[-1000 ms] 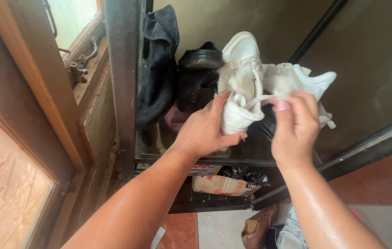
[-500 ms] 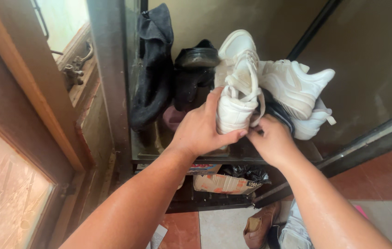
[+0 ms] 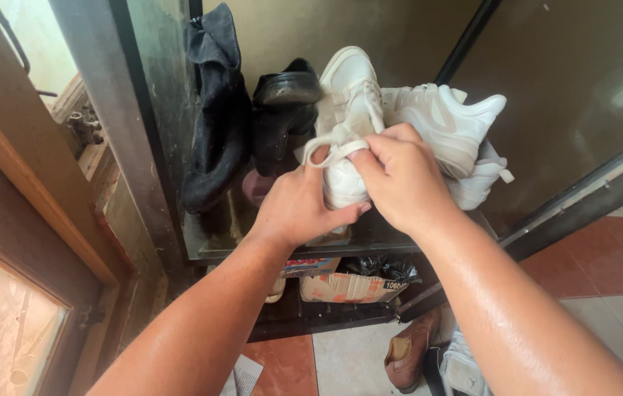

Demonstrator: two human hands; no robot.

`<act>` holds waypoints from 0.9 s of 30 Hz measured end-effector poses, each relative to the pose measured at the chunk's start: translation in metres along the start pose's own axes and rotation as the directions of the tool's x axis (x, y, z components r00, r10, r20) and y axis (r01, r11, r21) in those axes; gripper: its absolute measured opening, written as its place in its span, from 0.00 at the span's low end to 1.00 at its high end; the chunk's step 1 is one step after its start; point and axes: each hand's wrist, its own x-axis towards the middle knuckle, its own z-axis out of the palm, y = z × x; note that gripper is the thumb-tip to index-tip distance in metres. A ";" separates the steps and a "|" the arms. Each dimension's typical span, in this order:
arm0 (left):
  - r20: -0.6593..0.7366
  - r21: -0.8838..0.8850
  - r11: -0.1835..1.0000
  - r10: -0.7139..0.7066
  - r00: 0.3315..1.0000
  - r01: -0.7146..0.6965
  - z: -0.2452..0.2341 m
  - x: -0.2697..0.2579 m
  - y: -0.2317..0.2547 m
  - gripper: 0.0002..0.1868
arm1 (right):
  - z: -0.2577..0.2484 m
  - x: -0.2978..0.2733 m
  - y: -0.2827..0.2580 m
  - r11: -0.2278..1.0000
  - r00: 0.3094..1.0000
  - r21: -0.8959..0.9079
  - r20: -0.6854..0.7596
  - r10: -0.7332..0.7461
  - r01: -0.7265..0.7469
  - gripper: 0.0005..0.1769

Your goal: The person organizes various shoes by picking them up from the floor and placing them on a glass shelf. They handle white sneakers, black shoes, and brown loafers, arranging them neatly on the shelf.

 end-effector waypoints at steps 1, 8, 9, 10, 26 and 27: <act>-0.017 -0.005 0.999 0.036 0.999 -0.036 0.001 0.001 -0.001 0.59 | 0.002 -0.001 -0.001 0.998 0.998 0.040 0.032 0.052 -0.053 0.13; -0.104 0.187 0.977 0.121 0.987 -0.100 0.000 -0.003 0.004 0.53 | -0.012 -0.029 -0.009 0.902 0.984 -0.398 0.014 -0.180 0.171 0.14; -0.078 0.203 0.977 0.076 0.994 -0.059 -0.002 -0.002 0.005 0.53 | -0.014 -0.035 -0.010 0.925 0.979 -0.338 -0.039 -0.198 0.174 0.16; -0.078 0.231 0.972 0.056 0.995 -0.036 -0.003 -0.001 0.007 0.55 | -0.018 -0.041 -0.009 0.944 0.973 -0.278 -0.095 -0.212 0.179 0.19; -0.392 0.108 0.959 0.285 0.875 -0.264 0.081 -0.127 0.108 0.45 | -0.080 -0.338 0.068 0.881 0.814 0.136 -0.341 0.471 -0.453 0.11; -0.336 0.026 0.959 0.273 0.901 -0.281 0.100 -0.144 0.121 0.44 | -0.072 -0.362 0.074 0.842 0.766 0.165 -0.355 0.536 -0.513 0.10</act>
